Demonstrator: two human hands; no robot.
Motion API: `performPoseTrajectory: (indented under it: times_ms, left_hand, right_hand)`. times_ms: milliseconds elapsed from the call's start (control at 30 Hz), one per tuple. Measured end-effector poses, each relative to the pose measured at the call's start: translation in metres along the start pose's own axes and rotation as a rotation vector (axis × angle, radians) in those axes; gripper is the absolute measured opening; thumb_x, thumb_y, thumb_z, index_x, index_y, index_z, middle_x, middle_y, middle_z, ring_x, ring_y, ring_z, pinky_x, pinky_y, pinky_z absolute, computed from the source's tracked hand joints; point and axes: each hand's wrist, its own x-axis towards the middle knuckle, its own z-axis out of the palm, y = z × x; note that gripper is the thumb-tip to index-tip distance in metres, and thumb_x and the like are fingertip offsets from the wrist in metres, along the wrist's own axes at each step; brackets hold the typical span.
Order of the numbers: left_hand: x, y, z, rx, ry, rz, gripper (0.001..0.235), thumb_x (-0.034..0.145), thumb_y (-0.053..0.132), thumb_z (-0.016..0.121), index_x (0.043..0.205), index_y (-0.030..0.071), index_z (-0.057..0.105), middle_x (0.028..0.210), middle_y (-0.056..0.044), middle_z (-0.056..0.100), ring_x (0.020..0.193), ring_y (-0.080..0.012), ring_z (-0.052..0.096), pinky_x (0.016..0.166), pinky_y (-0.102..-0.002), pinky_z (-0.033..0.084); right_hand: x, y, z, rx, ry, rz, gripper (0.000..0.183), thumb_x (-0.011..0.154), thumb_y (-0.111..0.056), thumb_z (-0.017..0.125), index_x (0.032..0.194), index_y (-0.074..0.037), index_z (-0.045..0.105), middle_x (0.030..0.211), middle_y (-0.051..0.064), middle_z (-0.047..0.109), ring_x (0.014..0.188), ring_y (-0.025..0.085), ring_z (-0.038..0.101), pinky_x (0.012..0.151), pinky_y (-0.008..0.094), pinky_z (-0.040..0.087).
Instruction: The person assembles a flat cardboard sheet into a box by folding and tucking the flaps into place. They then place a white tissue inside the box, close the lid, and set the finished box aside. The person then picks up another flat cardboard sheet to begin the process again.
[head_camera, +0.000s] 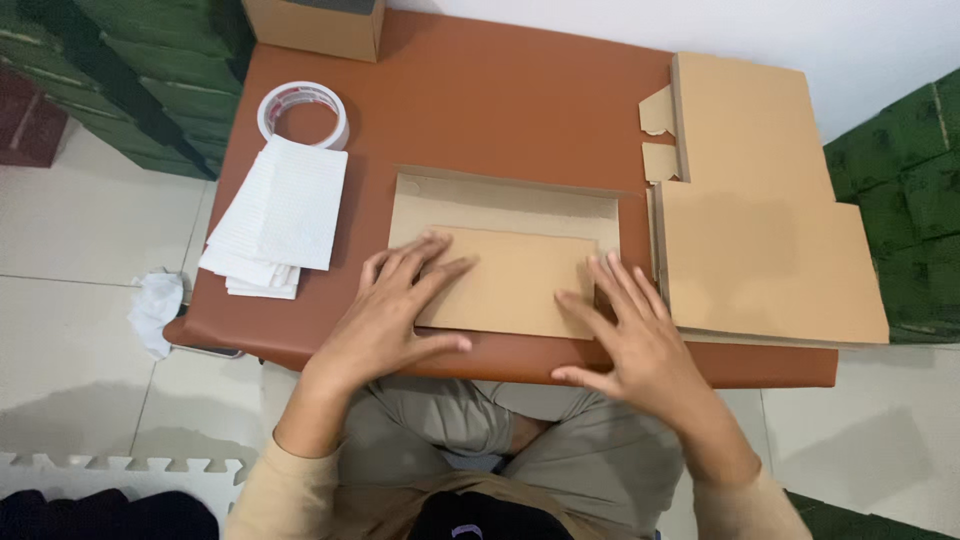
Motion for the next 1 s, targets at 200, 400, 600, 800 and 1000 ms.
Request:
performPoseTrajectory:
  times_ms: [200,400,600,800,1000]
  left_hand:
    - [-0.001,0.002,-0.003,-0.052,0.052,-0.14,0.148,0.057,0.044,0.1,0.161,0.003,0.003,0.155,-0.041,0.019,0.146,-0.0548,0.022,0.119,-0.062,0.01]
    - [-0.008,0.004,-0.002,-0.214,0.18,-0.082,0.14,0.062,0.029,0.099,0.162,0.003,0.004,0.145,-0.039,0.04,0.14,-0.0559,0.033,0.12,-0.06,0.014]
    - [-0.006,0.008,-0.001,-0.329,0.196,-0.093,0.13,0.063,0.017,0.096,0.161,0.005,0.012,0.153,-0.037,0.035,0.137,-0.0632,0.029,0.116,-0.068,0.016]
    - [-0.011,0.008,0.005,-0.334,0.186,-0.131,0.138,0.059,0.016,0.099,0.163,0.012,0.008,0.146,-0.035,0.047,0.137,-0.0636,0.028,0.113,-0.07,0.021]
    - [-0.018,0.0,0.013,-0.314,0.241,-0.075,0.133,0.063,0.008,0.094,0.161,0.005,0.004,0.141,-0.039,0.05,0.127,-0.0603,0.046,0.108,-0.07,0.031]
  right_hand:
    - [0.051,-0.003,-0.034,0.446,-0.245,0.174,0.138,0.052,-0.045,0.099,0.162,-0.02,0.019,0.16,0.04,0.002,0.143,0.061,0.02,0.108,0.074,0.027]
    - [0.033,-0.018,-0.026,0.694,0.005,0.242,0.122,0.059,-0.019,0.097,0.158,-0.016,0.025,0.166,0.028,-0.005,0.148,0.055,0.011,0.115,0.067,0.025]
    - [0.027,-0.004,0.015,1.24,0.431,0.386,0.102,0.076,0.01,0.077,0.158,-0.01,0.02,0.161,0.013,0.02,0.109,0.022,0.061,0.097,0.034,0.056]
    - [0.026,0.02,0.018,1.161,0.402,0.388,0.071,0.078,0.003,0.081,0.143,-0.008,0.054,0.084,0.002,0.054,0.074,0.01,0.06,0.061,0.021,0.052]
    - [0.009,0.004,-0.015,1.072,0.119,0.034,0.045,0.064,-0.008,0.092,0.108,-0.01,0.08,0.101,0.014,0.075,0.1,0.032,0.07,0.091,0.051,0.052]
